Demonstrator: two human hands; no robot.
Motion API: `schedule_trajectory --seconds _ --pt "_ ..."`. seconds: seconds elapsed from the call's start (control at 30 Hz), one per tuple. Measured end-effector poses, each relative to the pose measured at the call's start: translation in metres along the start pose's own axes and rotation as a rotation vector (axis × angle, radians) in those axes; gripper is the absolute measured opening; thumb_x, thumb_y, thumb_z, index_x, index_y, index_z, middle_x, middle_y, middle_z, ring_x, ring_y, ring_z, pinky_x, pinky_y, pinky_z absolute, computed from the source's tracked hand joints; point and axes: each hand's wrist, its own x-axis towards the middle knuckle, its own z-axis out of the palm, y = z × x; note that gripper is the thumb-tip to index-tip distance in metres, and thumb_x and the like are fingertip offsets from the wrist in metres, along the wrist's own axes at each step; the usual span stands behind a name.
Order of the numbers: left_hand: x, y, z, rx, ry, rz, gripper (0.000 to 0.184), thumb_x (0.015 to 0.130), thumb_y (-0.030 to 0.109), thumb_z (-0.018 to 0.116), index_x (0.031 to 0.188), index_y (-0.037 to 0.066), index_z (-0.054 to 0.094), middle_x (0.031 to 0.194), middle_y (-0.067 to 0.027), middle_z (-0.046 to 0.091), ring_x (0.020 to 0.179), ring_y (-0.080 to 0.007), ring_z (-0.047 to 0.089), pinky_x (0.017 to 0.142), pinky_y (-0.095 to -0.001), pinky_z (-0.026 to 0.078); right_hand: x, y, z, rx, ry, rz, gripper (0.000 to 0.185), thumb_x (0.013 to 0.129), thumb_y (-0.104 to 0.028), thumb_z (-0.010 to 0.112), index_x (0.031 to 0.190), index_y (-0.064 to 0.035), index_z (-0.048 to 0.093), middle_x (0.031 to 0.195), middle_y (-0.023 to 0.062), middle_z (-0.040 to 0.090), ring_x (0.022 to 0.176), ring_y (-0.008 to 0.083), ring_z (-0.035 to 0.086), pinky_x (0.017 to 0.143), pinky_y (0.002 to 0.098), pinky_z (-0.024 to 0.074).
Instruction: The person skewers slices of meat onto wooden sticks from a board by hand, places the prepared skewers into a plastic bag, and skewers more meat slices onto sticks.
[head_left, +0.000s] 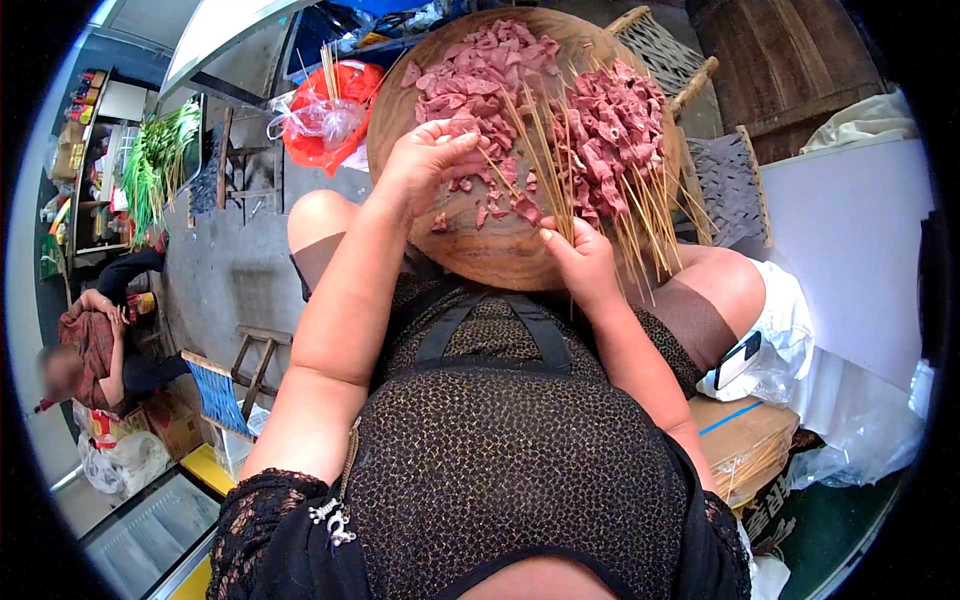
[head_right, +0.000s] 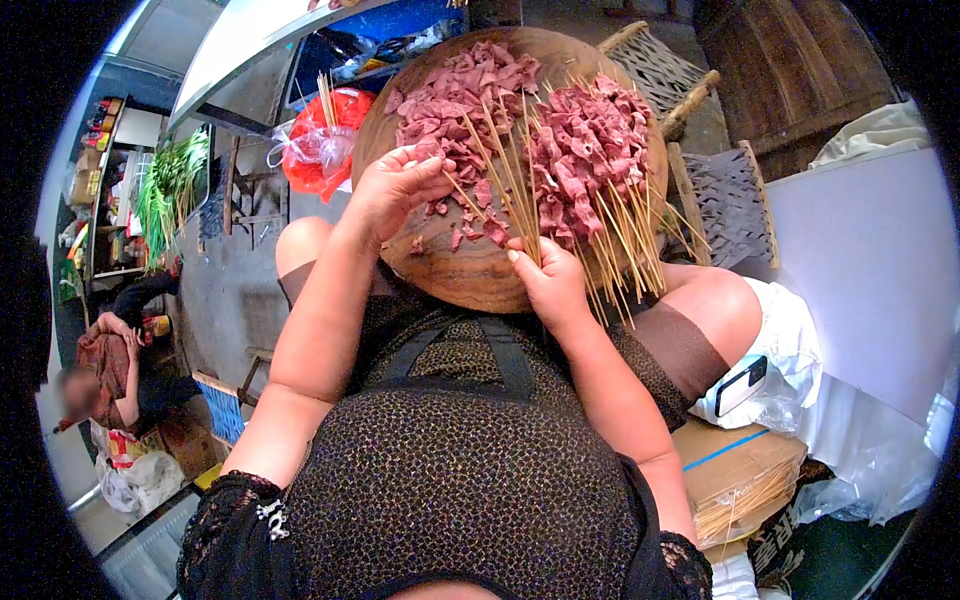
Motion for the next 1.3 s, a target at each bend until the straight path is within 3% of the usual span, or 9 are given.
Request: schedule_trajectory --seconds 0.33,0.4,0.83,1.03,1.1,1.17,1.23,1.27,1.3 --pt "0.002 0.003 0.003 -0.155 -0.099 -0.008 0.024 0.089 0.017 0.053 0.107 0.0 0.053 0.1 -0.0141 0.062 0.09 -0.0228 0.062 0.077 -0.0349 0.053 -0.001 0.003 -0.001 0.015 0.017 -0.001 0.016 0.083 -0.011 0.06 0.095 -0.0005 0.061 0.081 -0.0018 0.058 0.074 0.0056 0.051 0.07 0.0214 0.0427" --pt "0.002 -0.001 0.005 -0.171 -0.087 0.009 0.029 0.09 0.016 0.049 0.114 -0.001 0.05 0.106 -0.0149 0.06 0.097 -0.024 0.06 0.084 -0.0366 0.051 -0.002 0.004 -0.001 0.011 0.016 -0.008 0.017 0.084 -0.011 0.06 0.097 -0.0007 0.06 0.082 -0.0028 0.057 0.074 0.0046 0.05 0.069 0.0201 0.0415" --pt "-0.003 -0.013 0.022 -0.144 -0.136 -0.044 0.026 0.089 0.018 0.053 0.11 0.002 0.052 0.106 -0.014 0.061 0.095 -0.022 0.061 0.083 -0.0355 0.05 -0.004 0.006 0.0 0.092 0.02 0.016 0.014 0.084 -0.011 0.06 0.095 -0.001 0.06 0.084 -0.0016 0.058 0.077 0.0057 0.051 0.071 0.0214 0.0422" --pt "-0.02 -0.042 0.038 -0.155 -0.345 -0.124 0.023 0.088 0.015 0.055 0.108 0.004 0.053 0.101 -0.0088 0.062 0.088 -0.0209 0.061 0.082 -0.0326 0.048 0.0 0.007 0.0 0.186 0.019 0.002 0.016 0.085 -0.01 0.059 0.097 -0.0015 0.059 0.084 -0.0019 0.058 0.075 0.0052 0.051 0.069 0.0209 0.0424" --pt "-0.012 -0.042 0.033 -0.071 -0.323 -0.099 0.025 0.088 0.014 0.056 0.111 0.005 0.053 0.099 -0.0076 0.062 0.085 -0.0193 0.061 0.08 -0.0321 0.049 0.004 0.012 -0.003 0.192 0.046 0.007 0.015 0.085 -0.01 0.059 0.098 -0.0018 0.059 0.083 -0.0023 0.057 0.073 0.0046 0.05 0.068 0.02 0.0419" --pt "0.003 -0.027 0.017 0.32 -0.137 0.204 0.022 0.086 0.01 0.057 0.107 0.005 0.058 0.099 -0.0063 0.062 0.084 -0.0166 0.06 0.078 -0.0297 0.048 0.004 0.013 -0.006 0.198 0.08 0.019 0.015 0.085 -0.01 0.059 0.098 -0.0021 0.059 0.082 -0.0027 0.057 0.072 0.0039 0.05 0.066 0.019 0.0415" --pt "0.018 -0.009 0.0 0.929 0.14 0.533 0.021 0.08 0.005 0.06 0.101 0.007 0.064 0.095 -0.0057 0.062 0.082 -0.0169 0.059 0.074 -0.0277 0.048 0.005 0.01 -0.007 0.27 0.107 -0.003 0.015 0.085 -0.009 0.059 0.098 -0.0024 0.059 0.08 -0.0035 0.056 0.07 0.003 0.048 0.064 0.0175 0.0403" --pt "0.03 -0.001 -0.01 1.218 0.178 0.759 0.024 0.075 0.002 0.062 0.097 0.011 0.066 0.087 -0.0081 0.059 0.081 -0.0219 0.058 0.072 -0.0297 0.047 0.005 0.008 -0.007 0.261 0.116 0.012 0.014 0.085 -0.009 0.059 0.098 -0.0025 0.059 0.081 -0.0035 0.056 0.07 0.0037 0.049 0.065 0.018 0.0409" --pt "0.036 0.006 -0.012 1.344 0.156 0.786 0.026 0.071 0.0 0.062 0.093 0.013 0.067 0.084 -0.0113 0.058 0.081 -0.0272 0.058 0.071 -0.034 0.048 0.005 0.008 -0.007 0.26 0.117 0.011 0.014 0.085 -0.009 0.059 0.098 -0.0025 0.059 0.081 -0.0035 0.056 0.07 0.0037 0.049 0.065 0.018 0.0409"
